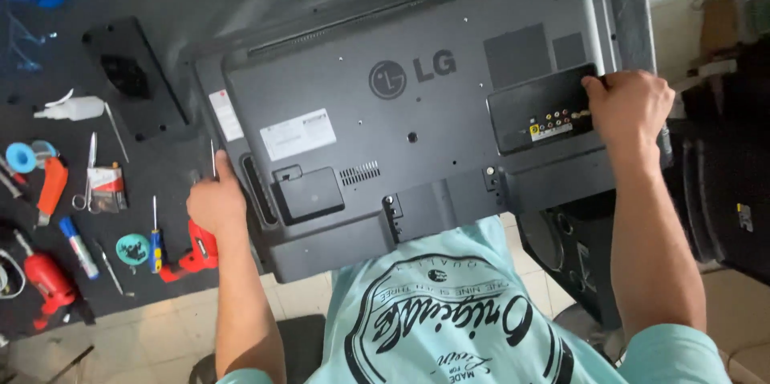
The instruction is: Removing screws and prying open the back casing of a television set for repair.
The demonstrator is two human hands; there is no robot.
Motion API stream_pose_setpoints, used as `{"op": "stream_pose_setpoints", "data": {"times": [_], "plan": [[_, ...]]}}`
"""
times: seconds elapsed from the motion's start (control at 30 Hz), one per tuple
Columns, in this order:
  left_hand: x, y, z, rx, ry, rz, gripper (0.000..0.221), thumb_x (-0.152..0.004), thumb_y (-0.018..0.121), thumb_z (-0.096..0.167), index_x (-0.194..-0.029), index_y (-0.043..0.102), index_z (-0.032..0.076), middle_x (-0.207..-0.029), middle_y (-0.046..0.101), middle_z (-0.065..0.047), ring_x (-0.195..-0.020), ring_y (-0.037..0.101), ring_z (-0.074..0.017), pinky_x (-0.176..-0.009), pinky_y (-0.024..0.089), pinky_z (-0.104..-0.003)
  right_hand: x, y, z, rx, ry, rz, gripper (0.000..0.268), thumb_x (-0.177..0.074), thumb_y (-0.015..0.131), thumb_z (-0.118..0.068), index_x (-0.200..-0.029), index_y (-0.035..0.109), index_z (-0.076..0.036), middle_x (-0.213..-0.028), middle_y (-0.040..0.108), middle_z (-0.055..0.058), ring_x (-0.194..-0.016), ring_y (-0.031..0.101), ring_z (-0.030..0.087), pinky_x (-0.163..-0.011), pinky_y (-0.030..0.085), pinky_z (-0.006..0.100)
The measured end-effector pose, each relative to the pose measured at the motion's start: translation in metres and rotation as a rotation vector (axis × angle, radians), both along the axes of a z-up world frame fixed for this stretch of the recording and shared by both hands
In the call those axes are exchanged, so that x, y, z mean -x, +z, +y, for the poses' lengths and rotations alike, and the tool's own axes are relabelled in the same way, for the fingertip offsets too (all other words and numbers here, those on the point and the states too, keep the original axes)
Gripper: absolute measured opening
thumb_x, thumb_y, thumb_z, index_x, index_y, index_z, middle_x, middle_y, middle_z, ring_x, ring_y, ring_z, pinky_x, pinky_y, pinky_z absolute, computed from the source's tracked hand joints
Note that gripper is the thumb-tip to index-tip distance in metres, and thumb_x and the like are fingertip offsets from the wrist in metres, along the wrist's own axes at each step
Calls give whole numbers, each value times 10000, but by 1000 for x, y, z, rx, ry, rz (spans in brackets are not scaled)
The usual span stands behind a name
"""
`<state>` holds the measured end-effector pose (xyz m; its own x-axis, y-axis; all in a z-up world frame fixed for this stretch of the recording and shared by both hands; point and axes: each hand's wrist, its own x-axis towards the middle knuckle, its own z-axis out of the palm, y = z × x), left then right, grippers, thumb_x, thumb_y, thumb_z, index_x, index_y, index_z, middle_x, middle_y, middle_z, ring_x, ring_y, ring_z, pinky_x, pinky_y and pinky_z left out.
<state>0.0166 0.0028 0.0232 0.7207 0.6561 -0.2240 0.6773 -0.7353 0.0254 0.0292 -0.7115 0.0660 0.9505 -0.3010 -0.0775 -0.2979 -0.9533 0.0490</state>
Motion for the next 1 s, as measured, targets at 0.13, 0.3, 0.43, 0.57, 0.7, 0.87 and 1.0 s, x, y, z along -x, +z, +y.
{"op": "stream_pose_setpoints", "data": {"times": [0.13, 0.3, 0.43, 0.57, 0.7, 0.87, 1.0], "plan": [[0, 1, -2, 4, 45, -11, 1003, -1179, 356, 850, -913, 826, 4, -927, 782, -254, -908, 737, -531, -772, 553, -606, -2, 9, 7, -22, -9, -13, 385, -1173, 831, -482, -969, 913, -166, -707, 779, 80, -641, 752, 326, -672, 513, 424], [-1, 2, -6, -8, 130, -21, 946, -1157, 481, 882, -986, 873, 38, -1007, 798, -269, -1004, 722, -571, -845, 555, -629, -8, 16, 8, -109, -141, 102, 423, -1107, 746, -546, -928, 891, -191, -788, 799, 126, -808, 757, 422, -795, 509, 496], [4, -10, -1, -206, 7, 51, 880, -1192, 509, 864, -1011, 906, 100, -934, 853, -230, -948, 814, -481, -806, 622, -568, 4, -9, 0, 62, -98, -10, 346, -1012, 815, -588, -1020, 914, -256, -788, 793, 87, -793, 792, 375, -791, 588, 488], [7, -11, -3, -214, -8, 15, 865, -1242, 549, 818, -1015, 902, 62, -942, 852, -234, -933, 813, -477, -815, 611, -538, 3, -9, 0, -145, -202, -74, 359, -1000, 850, -572, -1061, 912, -223, -829, 784, 44, -786, 781, 384, -812, 587, 459], [16, -31, 23, -118, -18, -40, 885, -1231, 584, 870, -1018, 897, 70, -961, 848, -260, -975, 799, -510, -848, 593, -579, -3, 9, -12, -310, -213, -4, 479, -988, 777, -685, -1102, 895, -235, -948, 830, 91, -930, 763, 469, -877, 583, 571], [21, -30, 21, -17, 74, -106, 987, -1239, 537, 866, -816, 787, 10, -841, 769, -260, -862, 737, -541, -784, 551, -602, -63, 16, -44, -643, -361, 45, 663, -1134, 381, -681, -788, 419, -117, -817, 454, 72, -790, 417, 261, -766, 353, 433], [21, -24, 0, -52, 138, -204, 982, -1230, 521, 855, -822, 797, 6, -824, 769, -270, -814, 733, -528, -705, 535, -620, -144, -52, -51, -541, -216, -171, 846, -1092, 589, -703, -1557, 568, 3, -1458, 581, 258, -1398, 458, 459, -1189, 326, 572]]}}
